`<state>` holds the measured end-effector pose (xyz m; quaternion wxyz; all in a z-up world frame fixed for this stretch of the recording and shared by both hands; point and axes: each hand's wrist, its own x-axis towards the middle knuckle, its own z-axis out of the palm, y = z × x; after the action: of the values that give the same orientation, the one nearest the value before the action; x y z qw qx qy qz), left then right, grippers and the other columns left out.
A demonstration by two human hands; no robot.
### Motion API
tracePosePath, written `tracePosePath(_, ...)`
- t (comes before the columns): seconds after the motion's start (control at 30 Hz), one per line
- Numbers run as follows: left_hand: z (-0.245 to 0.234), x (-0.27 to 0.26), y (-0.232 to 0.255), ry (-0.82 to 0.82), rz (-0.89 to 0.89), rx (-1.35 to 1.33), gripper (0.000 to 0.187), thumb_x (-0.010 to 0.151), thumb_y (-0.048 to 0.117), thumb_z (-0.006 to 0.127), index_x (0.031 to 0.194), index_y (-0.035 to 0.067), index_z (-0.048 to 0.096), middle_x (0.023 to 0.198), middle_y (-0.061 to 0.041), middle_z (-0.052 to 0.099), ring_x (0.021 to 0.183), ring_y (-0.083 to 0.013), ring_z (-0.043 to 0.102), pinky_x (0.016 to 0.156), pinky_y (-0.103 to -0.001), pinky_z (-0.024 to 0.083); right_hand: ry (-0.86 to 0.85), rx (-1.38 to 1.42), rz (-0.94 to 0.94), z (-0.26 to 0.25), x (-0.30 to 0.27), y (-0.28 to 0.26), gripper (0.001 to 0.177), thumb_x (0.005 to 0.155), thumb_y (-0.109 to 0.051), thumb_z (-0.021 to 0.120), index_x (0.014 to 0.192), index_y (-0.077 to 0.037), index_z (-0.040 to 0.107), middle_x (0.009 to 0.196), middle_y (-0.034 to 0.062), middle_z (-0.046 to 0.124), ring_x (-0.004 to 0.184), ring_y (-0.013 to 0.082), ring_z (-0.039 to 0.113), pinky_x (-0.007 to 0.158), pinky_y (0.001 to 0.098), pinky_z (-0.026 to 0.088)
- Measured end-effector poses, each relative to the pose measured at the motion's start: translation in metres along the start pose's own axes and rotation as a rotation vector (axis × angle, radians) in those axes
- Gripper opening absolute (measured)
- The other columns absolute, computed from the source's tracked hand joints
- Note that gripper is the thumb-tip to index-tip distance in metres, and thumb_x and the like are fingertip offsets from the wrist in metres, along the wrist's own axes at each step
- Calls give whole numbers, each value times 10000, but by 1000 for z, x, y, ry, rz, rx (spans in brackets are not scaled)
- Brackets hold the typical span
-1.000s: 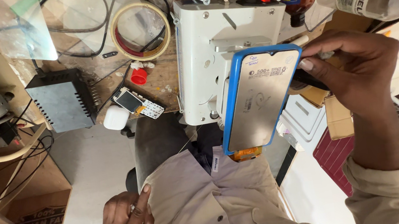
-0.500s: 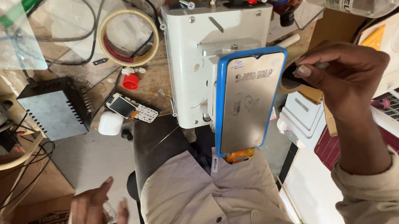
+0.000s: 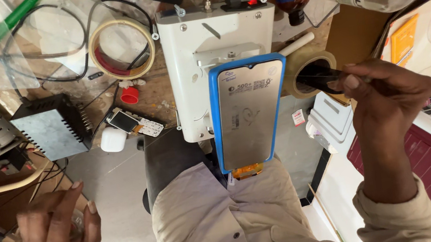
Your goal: The person works on a disassembled smartphone screen mounted on a white fixture, using a green-handled tool to manipulate components and wires. They handle a small circuit board and a black smartphone, adjusting parts on the screen assembly throughout the process.
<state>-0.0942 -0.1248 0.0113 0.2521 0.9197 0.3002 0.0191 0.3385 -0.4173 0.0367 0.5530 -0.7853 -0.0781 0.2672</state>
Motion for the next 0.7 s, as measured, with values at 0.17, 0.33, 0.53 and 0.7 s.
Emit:
tracePosePath(0.17, 2, 25, 5, -11, 100, 40, 288, 1015, 268, 733, 1232, 83, 772, 1063, -70, 650, 985, -207, 553, 831, -354, 475, 50, 6, -11, -24, -10, 7, 108, 1034, 212, 645, 1077, 145, 717, 896, 198, 718, 790, 216, 727, 777, 266, 598)
tracePosePath(0.33, 12, 63, 10, 0, 269, 77, 316, 961, 295, 711, 1172, 73, 788, 1026, -84, 665, 924, -215, 573, 806, -373, 463, 128, -66, 68, -48, -32, 5, 136, 981, 226, 618, 1041, 147, 711, 868, 208, 707, 735, 202, 699, 608, 214, 480)
tracePosePath(0.53, 14, 110, 29, -43, 406, 127, 333, 991, 307, 677, 1237, 121, 802, 1028, -52, 654, 946, -192, 575, 838, -393, 442, 243, -61, 119, -75, -55, 11, 144, 969, 217, 600, 1027, 143, 709, 822, 209, 688, 622, 154, 617, 534, 186, 384)
tracePosePath(0.7, 14, 163, 58, -56, 615, 221, 388, 947, 357, 703, 1278, 176, 797, 1042, -36, 630, 946, -193, 575, 796, -363, 438, 314, -111, 146, -108, -79, 23, 161, 968, 223, 580, 1029, 145, 708, 820, 210, 671, 578, 140, 548, 537, 189, 365)
